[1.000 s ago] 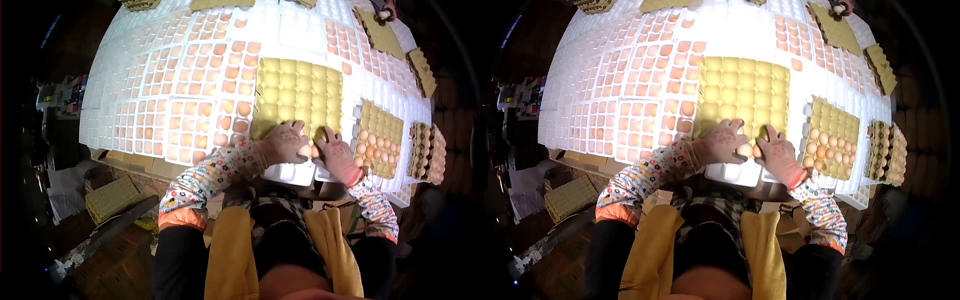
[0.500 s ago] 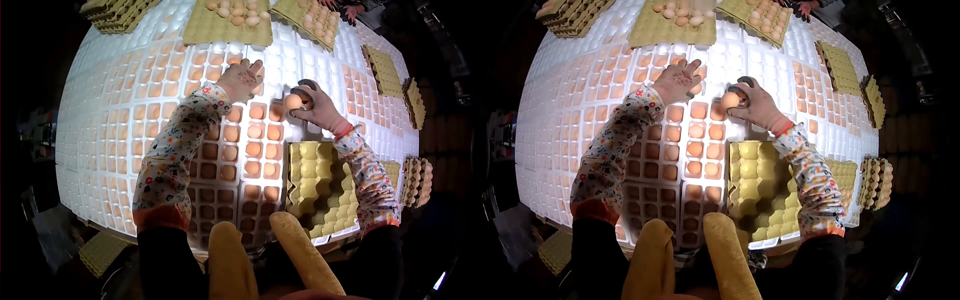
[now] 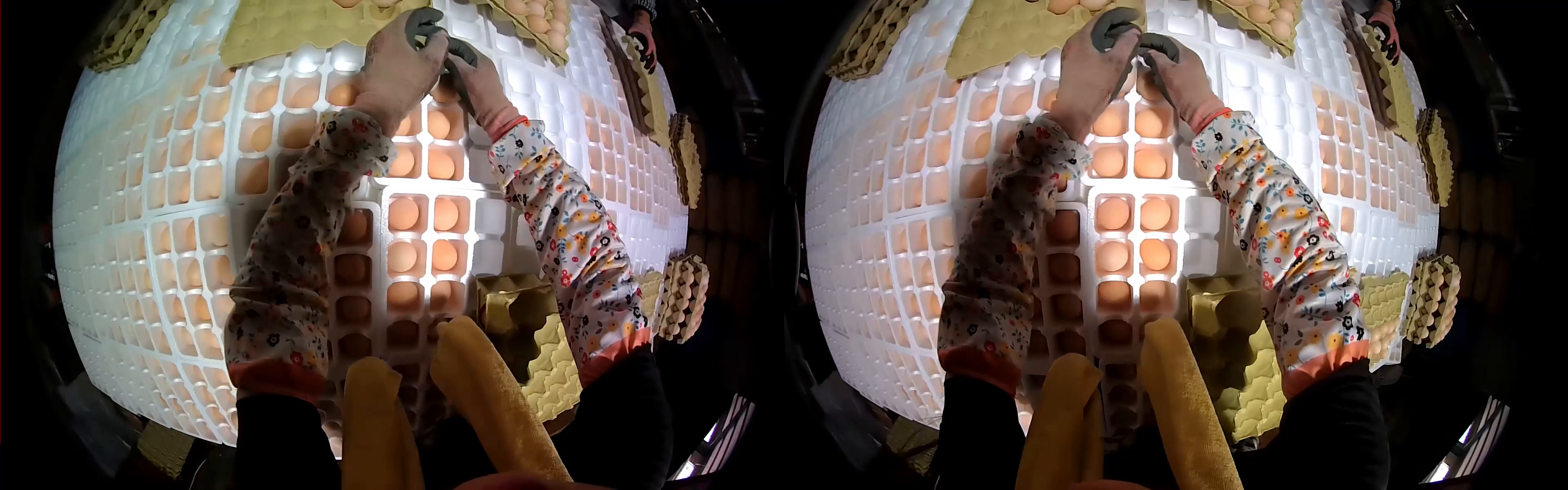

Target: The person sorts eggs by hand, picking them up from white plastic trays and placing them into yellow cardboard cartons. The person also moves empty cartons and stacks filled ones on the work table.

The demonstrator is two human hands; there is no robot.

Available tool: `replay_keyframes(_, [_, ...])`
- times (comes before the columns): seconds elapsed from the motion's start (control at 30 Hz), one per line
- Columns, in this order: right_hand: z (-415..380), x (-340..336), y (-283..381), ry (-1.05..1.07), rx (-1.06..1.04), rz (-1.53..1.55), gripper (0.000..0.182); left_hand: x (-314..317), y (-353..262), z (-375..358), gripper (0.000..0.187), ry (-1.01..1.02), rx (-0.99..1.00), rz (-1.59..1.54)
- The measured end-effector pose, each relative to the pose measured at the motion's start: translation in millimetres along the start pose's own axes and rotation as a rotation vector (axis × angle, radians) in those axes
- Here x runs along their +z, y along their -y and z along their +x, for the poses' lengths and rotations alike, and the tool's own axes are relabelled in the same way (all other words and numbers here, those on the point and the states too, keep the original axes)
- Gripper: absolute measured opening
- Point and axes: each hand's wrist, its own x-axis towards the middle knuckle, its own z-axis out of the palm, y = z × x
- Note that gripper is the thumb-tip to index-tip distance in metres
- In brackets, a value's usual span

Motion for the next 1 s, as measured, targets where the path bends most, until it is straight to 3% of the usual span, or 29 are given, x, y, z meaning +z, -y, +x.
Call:
replay_keyframes(0.03, [5.2,-11.1,-6.2,0.046,0.1,0.211,0.026,10.5,-4.4,-3.8,0.04,-0.126,-0.049,-0.287])
replay_keyframes(0.07, [-2.7,-14.2,-11.8,0.04,-0.208,0.356,0.029,26.9,-2.4,-1.7,0.039,-0.257,0.085,-0.222])
replay_keyframes(0.13, [-33.2,-52.7,-3.2,-0.022,-0.07,0.449,0.033,70.3,8.9,6.5,0.037,-0.536,0.363,-0.095])
replay_keyframes(0.17, [-59.4,-76.4,6.3,-0.017,-0.025,0.424,0.034,87.7,8.9,6.3,0.038,-0.52,0.442,0.024])
replay_keyframes(0.2, [-92.4,-101.7,19.5,-0.017,0.016,0.396,0.035,104.7,14.1,6.4,0.041,-0.369,0.414,0.191])
replay_keyframes(0.23, [-131.6,-125.4,38.2,0.005,0.004,0.301,0.037,117.3,21.9,5.4,0.045,-0.12,0.353,0.554])
replay_keyframes(0.27, [-172.6,-149.1,52.3,-0.036,-0.004,0.208,0.037,123.0,23.4,7.1,0.048,0.267,0.238,0.871])
replay_keyframes(0.3, [-214.3,-178.9,61.3,-0.114,0.109,0.209,0.037,133.1,21.8,6.9,0.051,0.329,0.22,0.964])
replay_keyframes(0.37, [-308.8,-231.3,67.5,-0.293,0.17,0.125,0.035,127.5,-0.7,-2.9,0.057,0.262,0.074,0.844])
replay_keyframes(0.4, [-359.2,-255.7,65.1,-0.368,0.189,0.074,0.035,122.2,-2.3,-17.2,0.058,0.21,0.102,0.747])
replay_keyframes(0.47, [-454.2,-284.0,46.8,-0.555,0.249,-0.076,0.04,99.0,-28.2,-80.9,0.055,0.088,0.265,0.724])
replay_keyframes(0.53, [-512.7,-277.2,37.0,-0.557,0.402,-0.116,0.047,80.9,-82.2,-178.8,0.052,0.033,0.45,0.458])
replay_keyframes(0.57, [-540.9,-278.4,9.4,-0.433,0.504,-0.262,0.05,73.6,-110.0,-230.5,0.053,0.083,0.612,0.463])
replay_keyframes(0.6, [-547.1,-255.5,9.0,-0.375,0.498,-0.227,0.052,69.2,-141.8,-287.6,0.052,0.189,0.6,0.401])
replay_keyframes(0.63, [-553.5,-247.8,-11.8,-0.373,0.462,-0.279,0.053,77.3,-153.6,-348.2,0.059,0.449,0.399,0.292])
replay_keyframes(0.67, [-559.8,-240.3,-30.8,-0.363,0.425,-0.333,0.054,84.3,-176.6,-387.3,0.053,0.639,0.521,0.427])
replay_keyframes(0.73, [-546.3,-243.0,-18.0,-0.279,0.475,-0.49,0.056,117.6,-162.0,-457.8,0.046,0.546,0.575,0.73])
replay_keyframes(0.8, [-549.0,-250.7,-22.0,-0.23,0.389,-0.337,0.057,138.1,-153.2,-482.0,0.042,0.487,0.58,0.949])
replay_keyframes(0.87, [-561.3,-280.5,-76.0,-0.06,0.094,-0.519,0.053,140.2,-158.7,-486.2,0.041,0.457,0.543,1.02])
replay_keyframes(0.93, [-565.0,-295.1,-63.0,0.093,-0.058,-0.59,0.049,137.2,-160.8,-491.6,0.039,0.409,0.528,1.038])
replay_keyframes(1.0, [-571.2,-286.2,-36.2,-0.073,0.197,0.012,0.049,112.3,-194.0,-493.1,0.041,0.33,0.528,1.023])
